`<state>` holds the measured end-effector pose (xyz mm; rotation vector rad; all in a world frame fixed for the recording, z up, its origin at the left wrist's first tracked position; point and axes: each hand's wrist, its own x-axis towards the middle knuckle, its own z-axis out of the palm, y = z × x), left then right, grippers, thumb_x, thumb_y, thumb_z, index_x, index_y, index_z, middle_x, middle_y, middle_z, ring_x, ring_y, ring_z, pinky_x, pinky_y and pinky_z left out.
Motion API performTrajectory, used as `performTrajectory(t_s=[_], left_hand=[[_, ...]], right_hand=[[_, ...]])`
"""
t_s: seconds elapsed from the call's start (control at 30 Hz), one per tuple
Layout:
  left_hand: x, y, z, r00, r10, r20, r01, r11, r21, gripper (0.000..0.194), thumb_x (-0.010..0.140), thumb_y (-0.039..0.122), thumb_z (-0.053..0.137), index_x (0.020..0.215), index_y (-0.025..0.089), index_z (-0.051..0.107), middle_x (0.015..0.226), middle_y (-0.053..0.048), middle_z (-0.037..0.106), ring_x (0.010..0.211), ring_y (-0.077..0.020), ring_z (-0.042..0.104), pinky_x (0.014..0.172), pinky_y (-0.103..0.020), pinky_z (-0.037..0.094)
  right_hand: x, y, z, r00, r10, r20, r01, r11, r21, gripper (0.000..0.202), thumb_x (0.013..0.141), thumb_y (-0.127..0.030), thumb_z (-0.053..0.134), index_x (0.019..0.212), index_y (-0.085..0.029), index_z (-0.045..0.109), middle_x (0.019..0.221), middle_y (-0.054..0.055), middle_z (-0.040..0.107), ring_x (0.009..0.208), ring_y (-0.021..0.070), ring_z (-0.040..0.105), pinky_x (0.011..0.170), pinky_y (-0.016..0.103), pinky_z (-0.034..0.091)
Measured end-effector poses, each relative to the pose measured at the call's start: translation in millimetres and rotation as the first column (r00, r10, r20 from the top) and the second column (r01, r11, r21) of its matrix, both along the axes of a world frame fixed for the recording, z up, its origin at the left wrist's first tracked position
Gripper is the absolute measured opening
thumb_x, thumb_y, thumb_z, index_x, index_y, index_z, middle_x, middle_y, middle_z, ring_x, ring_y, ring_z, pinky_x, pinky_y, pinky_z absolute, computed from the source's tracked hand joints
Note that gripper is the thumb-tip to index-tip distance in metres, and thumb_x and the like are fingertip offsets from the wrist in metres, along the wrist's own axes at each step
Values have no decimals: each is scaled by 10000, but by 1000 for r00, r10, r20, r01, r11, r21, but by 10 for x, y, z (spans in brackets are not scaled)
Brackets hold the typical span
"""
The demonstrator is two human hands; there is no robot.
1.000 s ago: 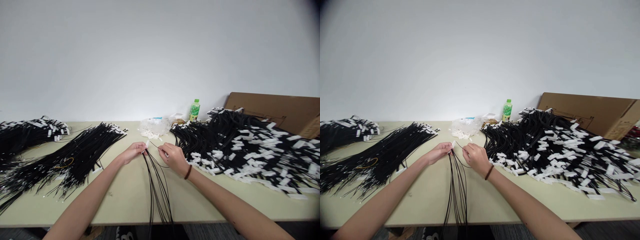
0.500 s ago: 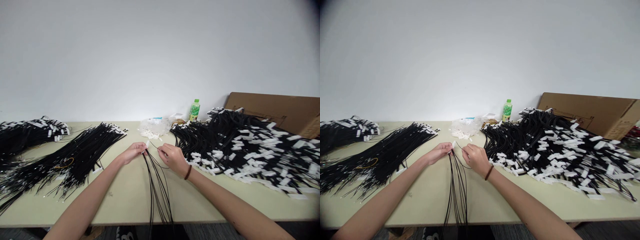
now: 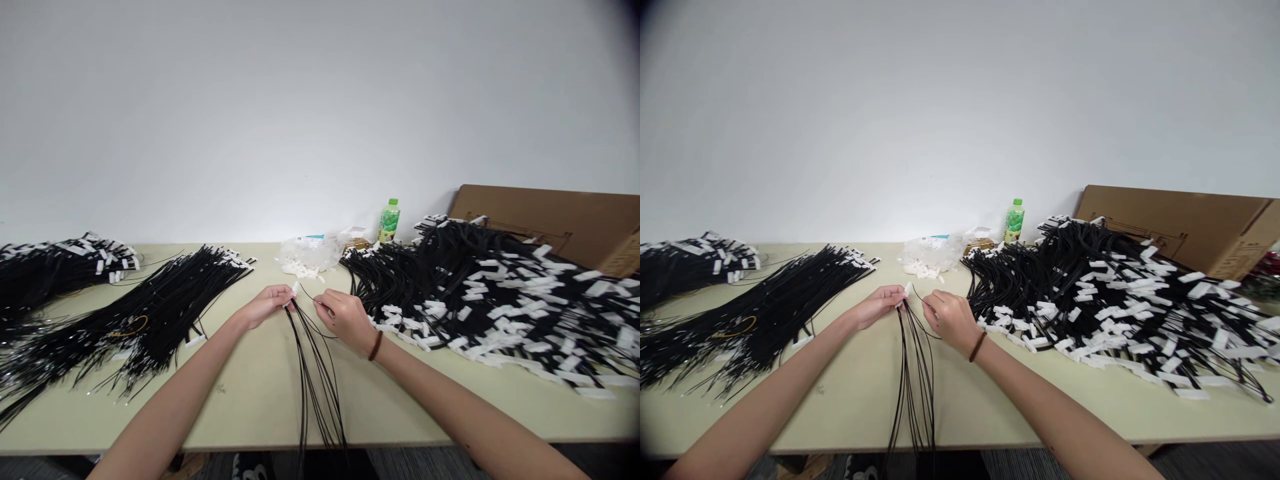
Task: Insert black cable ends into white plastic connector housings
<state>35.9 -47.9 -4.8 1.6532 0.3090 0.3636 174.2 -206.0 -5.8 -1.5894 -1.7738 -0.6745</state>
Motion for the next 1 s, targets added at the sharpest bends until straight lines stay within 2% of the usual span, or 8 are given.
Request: performTrajectory(t_s=[1.0], left_hand=[[3, -9, 11, 1000, -11, -10, 11, 1000, -13, 259, 693, 377, 621, 768, 134, 572, 663, -22, 585, 670, -126, 521, 691, -227, 347]], right_hand=[[-20, -2, -17, 1000, 23, 13, -22, 996, -81, 197, 852, -220, 408, 764, -160, 574, 656, -4, 536, 616, 60, 483, 579, 188, 281]])
